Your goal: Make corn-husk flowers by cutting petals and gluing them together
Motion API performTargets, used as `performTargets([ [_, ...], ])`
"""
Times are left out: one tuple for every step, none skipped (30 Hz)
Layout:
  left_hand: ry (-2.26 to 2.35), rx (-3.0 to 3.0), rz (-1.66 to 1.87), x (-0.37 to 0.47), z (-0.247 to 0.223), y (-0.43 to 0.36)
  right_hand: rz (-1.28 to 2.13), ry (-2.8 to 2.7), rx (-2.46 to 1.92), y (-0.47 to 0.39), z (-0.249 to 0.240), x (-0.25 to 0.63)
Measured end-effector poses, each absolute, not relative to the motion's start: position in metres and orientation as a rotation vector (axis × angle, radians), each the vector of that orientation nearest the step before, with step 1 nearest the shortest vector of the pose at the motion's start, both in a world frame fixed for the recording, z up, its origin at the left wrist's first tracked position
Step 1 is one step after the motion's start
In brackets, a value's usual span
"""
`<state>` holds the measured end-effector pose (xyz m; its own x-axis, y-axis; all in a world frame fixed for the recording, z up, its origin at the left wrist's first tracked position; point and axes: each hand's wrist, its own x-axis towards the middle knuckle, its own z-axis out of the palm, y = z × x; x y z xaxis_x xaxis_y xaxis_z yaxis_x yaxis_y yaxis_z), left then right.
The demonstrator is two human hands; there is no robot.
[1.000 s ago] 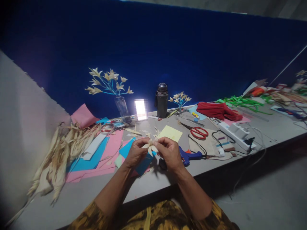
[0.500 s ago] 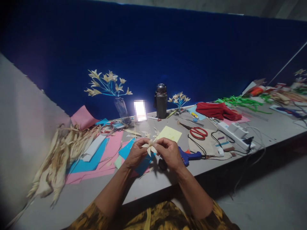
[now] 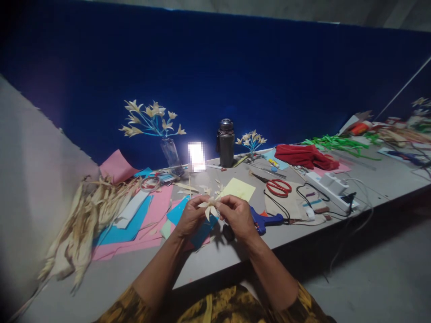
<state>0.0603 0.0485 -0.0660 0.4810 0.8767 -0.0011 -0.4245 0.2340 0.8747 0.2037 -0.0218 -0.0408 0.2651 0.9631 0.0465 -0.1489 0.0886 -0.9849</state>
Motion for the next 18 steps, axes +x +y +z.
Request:
performTargets([
  [0.570,0.944,0.961,0.061,-0.066,0.048,1.041,-0.938,-1.156,-0.022,-0.041,0.204],
  [0.568,0.930,0.960,0.061,-0.065,0.049,1.040,-0.942,-1.156,-0.021,-0.041,0.203],
  [0.563,0.914,0.963,0.061,-0.066,0.050,1.038,-0.943,-1.156,-0.022,-0.040,0.203],
  [0.554,0.898,0.970,0.061,-0.066,0.051,1.038,-0.942,-1.157,-0.022,-0.038,0.203],
  [0.544,0.884,0.979,0.062,-0.066,0.052,1.038,-0.936,-1.158,-0.022,-0.037,0.204],
  [0.537,0.873,0.990,0.061,-0.066,0.054,1.039,-0.926,-1.161,-0.023,-0.035,0.204],
  [0.534,0.869,0.996,0.061,-0.066,0.055,1.039,-0.915,-1.169,-0.024,-0.034,0.204],
  [0.535,0.869,0.997,0.061,-0.065,0.056,1.037,-0.911,-1.179,-0.025,-0.033,0.204],
  [0.539,0.866,0.995,0.061,-0.064,0.057,1.035,-0.914,-1.187,-0.026,-0.034,0.204],
  [0.544,0.859,0.988,0.061,-0.063,0.057,1.036,-0.924,-1.192,-0.028,-0.034,0.205],
  [0.549,0.849,0.977,0.061,-0.061,0.057,1.038,-0.937,-1.194,-0.029,-0.036,0.206],
  [0.549,0.838,0.968,0.061,-0.059,0.056,1.046,-0.949,-1.193,-0.030,-0.038,0.207],
  [0.548,0.829,0.960,0.061,-0.057,0.056,1.054,-0.956,-1.191,-0.031,-0.040,0.208],
  [0.547,0.822,0.954,0.061,-0.056,0.055,1.062,-0.959,-1.192,-0.032,-0.041,0.209],
  [0.546,0.824,0.945,0.061,-0.055,0.055,1.062,-0.958,-1.195,-0.032,-0.042,0.210],
  [0.546,0.831,0.932,0.062,-0.055,0.055,1.053,-0.956,-1.199,-0.031,-0.043,0.211],
  [0.547,0.840,0.919,0.062,-0.056,0.055,1.040,-0.954,-1.202,-0.030,-0.042,0.212],
  [0.550,0.851,0.906,0.062,-0.057,0.055,1.028,-0.956,-1.202,-0.028,-0.041,0.212],
])
